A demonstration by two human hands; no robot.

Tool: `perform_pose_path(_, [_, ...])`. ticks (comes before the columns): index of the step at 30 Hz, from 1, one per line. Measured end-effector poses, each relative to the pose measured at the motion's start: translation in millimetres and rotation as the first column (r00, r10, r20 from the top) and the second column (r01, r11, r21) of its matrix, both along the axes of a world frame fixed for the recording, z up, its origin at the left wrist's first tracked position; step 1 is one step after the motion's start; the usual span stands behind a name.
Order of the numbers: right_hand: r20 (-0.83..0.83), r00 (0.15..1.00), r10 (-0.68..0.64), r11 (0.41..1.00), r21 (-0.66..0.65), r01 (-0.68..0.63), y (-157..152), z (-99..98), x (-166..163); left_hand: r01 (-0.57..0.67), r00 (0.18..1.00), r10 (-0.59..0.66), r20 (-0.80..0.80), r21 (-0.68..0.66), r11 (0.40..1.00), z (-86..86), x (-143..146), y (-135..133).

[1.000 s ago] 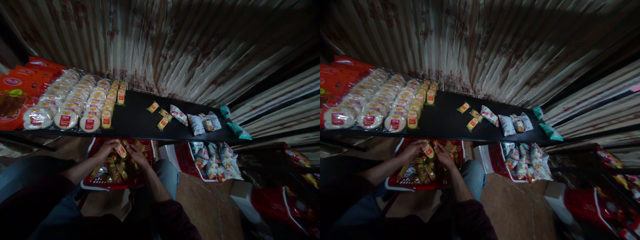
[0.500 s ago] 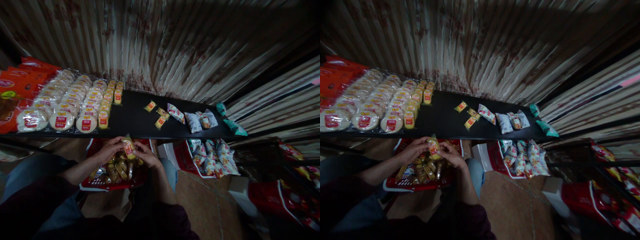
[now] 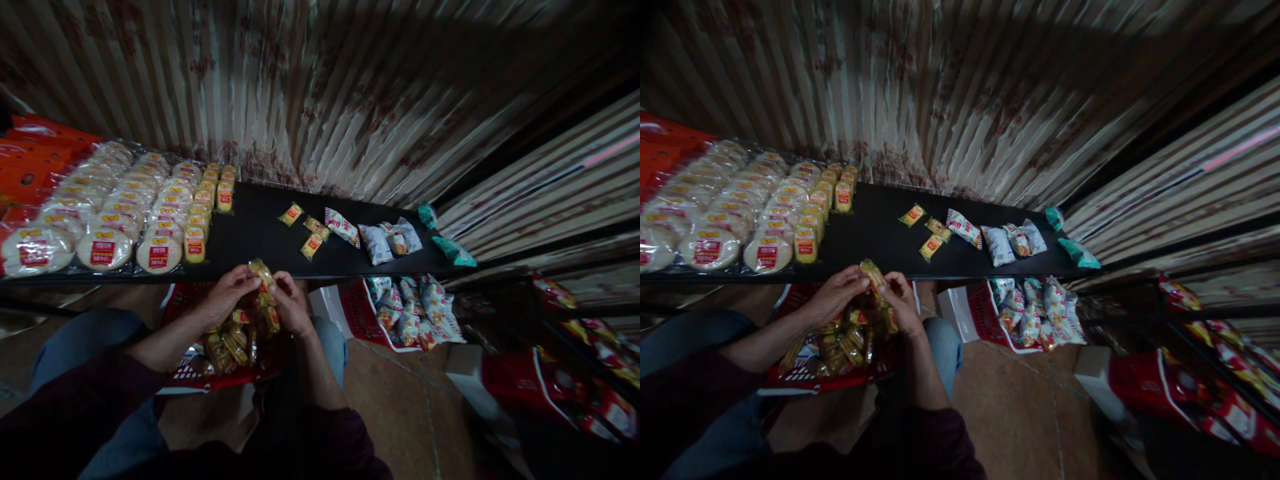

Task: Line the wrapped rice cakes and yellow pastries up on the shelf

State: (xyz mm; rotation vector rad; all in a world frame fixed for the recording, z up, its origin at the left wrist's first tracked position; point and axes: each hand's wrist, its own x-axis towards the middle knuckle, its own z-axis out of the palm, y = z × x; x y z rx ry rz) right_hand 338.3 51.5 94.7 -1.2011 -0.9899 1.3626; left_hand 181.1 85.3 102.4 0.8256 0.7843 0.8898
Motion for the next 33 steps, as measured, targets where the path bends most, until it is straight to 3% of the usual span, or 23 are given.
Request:
perform_pose_path(4, [-0.042, 0.998, 0.051, 0.998, 0.027, -0.05, -2, 3.4, -2, -0.033, 0.999, 0.034, -0.034, 0.026, 0.999, -2.0, 2, -2])
perform_pose_path(10, [-0.108, 0.992, 0.065, 0.995, 0.089, -0.055, -2, 4.2, -3, -0.116, 0.986, 0.125, 0.112, -0.083, 0.99, 10.4, -3, 1])
perform_pose_path(19, [-0.218, 0.972, 0.09, 0.994, 0.085, -0.073, 0, 3.2, -3, -0.027, 0.933, 0.12, 0.338, -0.267, 0.963, 23.0, -11, 12])
perform_pose_path(25, [-0.226, 0.961, 0.157, 0.987, 0.07, -0.144, -3, 7.7, -3, -0.043, 0.923, 0.157, 0.35, -0.312, 0.949, 18.1, -11, 14])
perform_pose_path(33, [-0.219, 0.949, 0.228, 0.972, 0.106, -0.209, -5, 8.4, -3, -0.092, 0.911, 0.259, 0.322, -0.454, 0.886, 12.8, -6, 16])
